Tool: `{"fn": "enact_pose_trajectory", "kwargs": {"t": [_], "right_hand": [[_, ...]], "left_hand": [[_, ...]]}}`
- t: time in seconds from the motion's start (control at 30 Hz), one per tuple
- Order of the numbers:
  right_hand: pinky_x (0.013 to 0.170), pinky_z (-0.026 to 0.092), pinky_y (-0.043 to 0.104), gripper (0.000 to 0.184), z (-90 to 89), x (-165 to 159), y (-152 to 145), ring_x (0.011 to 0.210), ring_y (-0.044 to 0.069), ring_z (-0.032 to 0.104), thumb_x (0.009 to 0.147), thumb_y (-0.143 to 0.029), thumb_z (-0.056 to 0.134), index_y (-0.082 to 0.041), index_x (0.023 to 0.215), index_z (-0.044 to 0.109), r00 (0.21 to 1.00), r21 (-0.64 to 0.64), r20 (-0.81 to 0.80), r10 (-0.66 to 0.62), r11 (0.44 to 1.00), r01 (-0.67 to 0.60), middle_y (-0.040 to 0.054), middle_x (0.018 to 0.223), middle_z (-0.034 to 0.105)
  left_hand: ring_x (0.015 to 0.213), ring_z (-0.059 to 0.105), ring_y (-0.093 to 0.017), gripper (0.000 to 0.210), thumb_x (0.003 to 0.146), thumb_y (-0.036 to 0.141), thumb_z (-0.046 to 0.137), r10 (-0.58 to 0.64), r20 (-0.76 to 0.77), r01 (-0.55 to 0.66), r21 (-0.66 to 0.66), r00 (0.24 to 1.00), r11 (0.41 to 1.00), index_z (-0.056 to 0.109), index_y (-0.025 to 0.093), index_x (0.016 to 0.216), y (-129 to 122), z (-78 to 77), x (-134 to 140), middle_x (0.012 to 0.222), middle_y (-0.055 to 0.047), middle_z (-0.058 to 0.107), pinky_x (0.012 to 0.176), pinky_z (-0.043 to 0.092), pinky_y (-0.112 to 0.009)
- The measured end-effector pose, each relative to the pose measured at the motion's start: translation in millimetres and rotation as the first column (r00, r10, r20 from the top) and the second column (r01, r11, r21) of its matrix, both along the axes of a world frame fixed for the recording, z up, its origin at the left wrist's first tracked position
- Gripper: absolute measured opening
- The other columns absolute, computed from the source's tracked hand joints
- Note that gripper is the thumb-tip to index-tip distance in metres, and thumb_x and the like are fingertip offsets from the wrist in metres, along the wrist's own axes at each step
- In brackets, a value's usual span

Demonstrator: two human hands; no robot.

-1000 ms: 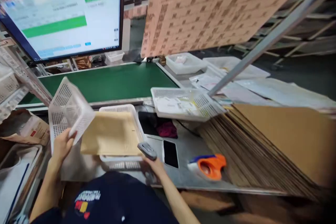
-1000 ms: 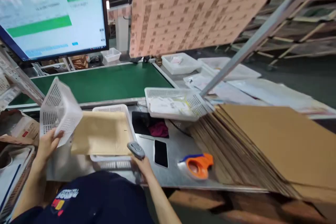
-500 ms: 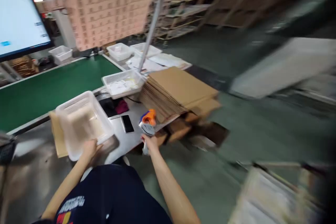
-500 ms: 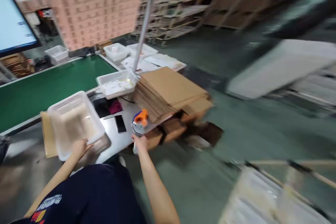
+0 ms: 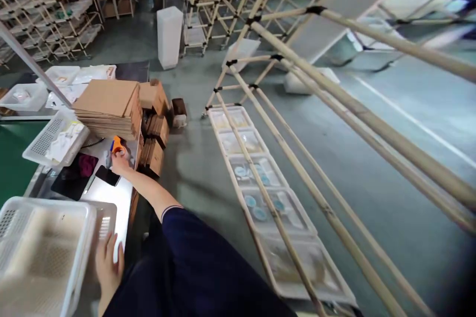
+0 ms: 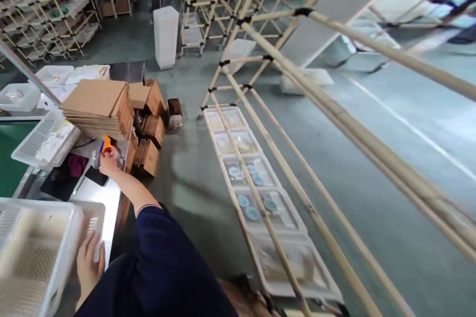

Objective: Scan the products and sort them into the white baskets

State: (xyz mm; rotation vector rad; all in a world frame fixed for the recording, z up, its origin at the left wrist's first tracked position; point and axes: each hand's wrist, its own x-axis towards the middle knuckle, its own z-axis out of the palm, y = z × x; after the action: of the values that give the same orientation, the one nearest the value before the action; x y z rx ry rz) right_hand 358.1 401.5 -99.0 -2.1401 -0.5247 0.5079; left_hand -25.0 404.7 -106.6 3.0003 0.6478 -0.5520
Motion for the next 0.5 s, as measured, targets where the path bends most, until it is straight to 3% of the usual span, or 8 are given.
{"fn": "enact_pose_trajectory", "kwargs": {"t": [0.07,0.13,0.2,0.27,0.37,0.43,0.5], "right_hand": [[0.126,0.052,0.059,0.054,-3.1,-7,0,0.144,0.034,0.063,0.105,-0.017,0.079,-0.013,0.156,0.065,0.996,0.000,0.056,0.073,0.997,-0.073,0.0156,0.162,0.059],[0.132,0.045,0.057,0.044,-7.0,-11,1,0.147,0.033,0.061,0.110,-0.018,0.072,-0.007,0.152,0.067,0.990,-0.015,0.090,0.105,0.994,-0.104,0.0148,0.161,0.059],[0.131,0.046,0.056,0.040,-11.1,-13,4,0.145,0.032,0.063,0.112,-0.017,0.068,-0.007,0.151,0.067,0.990,-0.050,0.095,0.109,0.993,-0.104,0.0155,0.160,0.060],[0.127,0.050,0.061,0.044,-14.6,-16,8,0.146,0.033,0.063,0.111,-0.016,0.070,-0.014,0.155,0.066,0.990,-0.084,0.091,0.106,0.992,-0.099,0.0165,0.159,0.063],[0.137,0.034,0.067,0.059,-18.9,-31,4,0.160,0.037,0.049,0.114,-0.020,0.067,-0.017,0.170,0.052,0.989,-0.079,0.107,0.099,0.993,-0.091,0.0179,0.172,0.052],[0.143,0.022,0.063,0.067,-24.7,-51,-20,0.168,0.035,0.037,0.117,-0.027,0.064,-0.018,0.179,0.038,0.991,-0.052,0.112,0.079,0.996,-0.073,0.0175,0.182,0.038],[0.144,0.020,0.056,0.071,-36.8,-82,-72,0.171,0.032,0.032,0.119,-0.031,0.060,-0.018,0.182,0.030,0.996,-0.043,0.076,0.038,0.998,-0.034,0.0164,0.186,0.031]], "left_hand": [[0.174,0.033,-0.027,0.069,0.111,0.038,0.028,-0.081,-0.163,0.064,-0.110,0.983,0.992,0.053,0.041,0.175,-28,-7.0,13,0.180,-0.005,0.050,0.148,0.020,-0.037],[0.175,0.030,-0.027,0.070,0.112,0.038,0.025,-0.212,-0.262,0.163,-0.197,0.941,0.967,0.046,0.046,0.179,-52,-8.2,21,0.183,-0.002,0.045,0.149,0.023,-0.040],[0.173,0.036,-0.031,0.067,0.114,0.038,0.029,-0.355,-0.329,0.272,-0.273,0.875,0.923,0.048,0.047,0.177,-71,-3.5,25,0.183,-0.001,0.045,0.147,0.033,-0.044],[0.168,0.048,-0.034,0.063,0.114,0.036,0.035,-0.448,-0.373,0.317,-0.362,0.813,0.877,0.056,0.048,0.172,-83,3.4,23,0.178,-0.002,0.053,0.142,0.043,-0.046],[0.160,0.059,-0.036,0.060,0.113,0.035,0.040,-0.470,-0.396,0.289,-0.437,0.789,0.852,0.064,0.045,0.167,-91,7.7,12,0.173,-0.006,0.059,0.137,0.051,-0.048],[0.160,0.059,-0.034,0.062,0.114,0.037,0.033,-0.429,-0.366,0.264,-0.421,0.826,0.868,0.065,0.039,0.167,-92,4.5,2,0.175,-0.010,0.057,0.136,0.050,-0.045],[0.160,0.060,-0.033,0.075,0.114,0.036,0.011,-0.416,-0.352,0.249,-0.432,0.838,0.867,0.062,0.031,0.169,-94,-0.3,-2,0.174,-0.017,0.057,0.134,0.051,-0.043]]}}
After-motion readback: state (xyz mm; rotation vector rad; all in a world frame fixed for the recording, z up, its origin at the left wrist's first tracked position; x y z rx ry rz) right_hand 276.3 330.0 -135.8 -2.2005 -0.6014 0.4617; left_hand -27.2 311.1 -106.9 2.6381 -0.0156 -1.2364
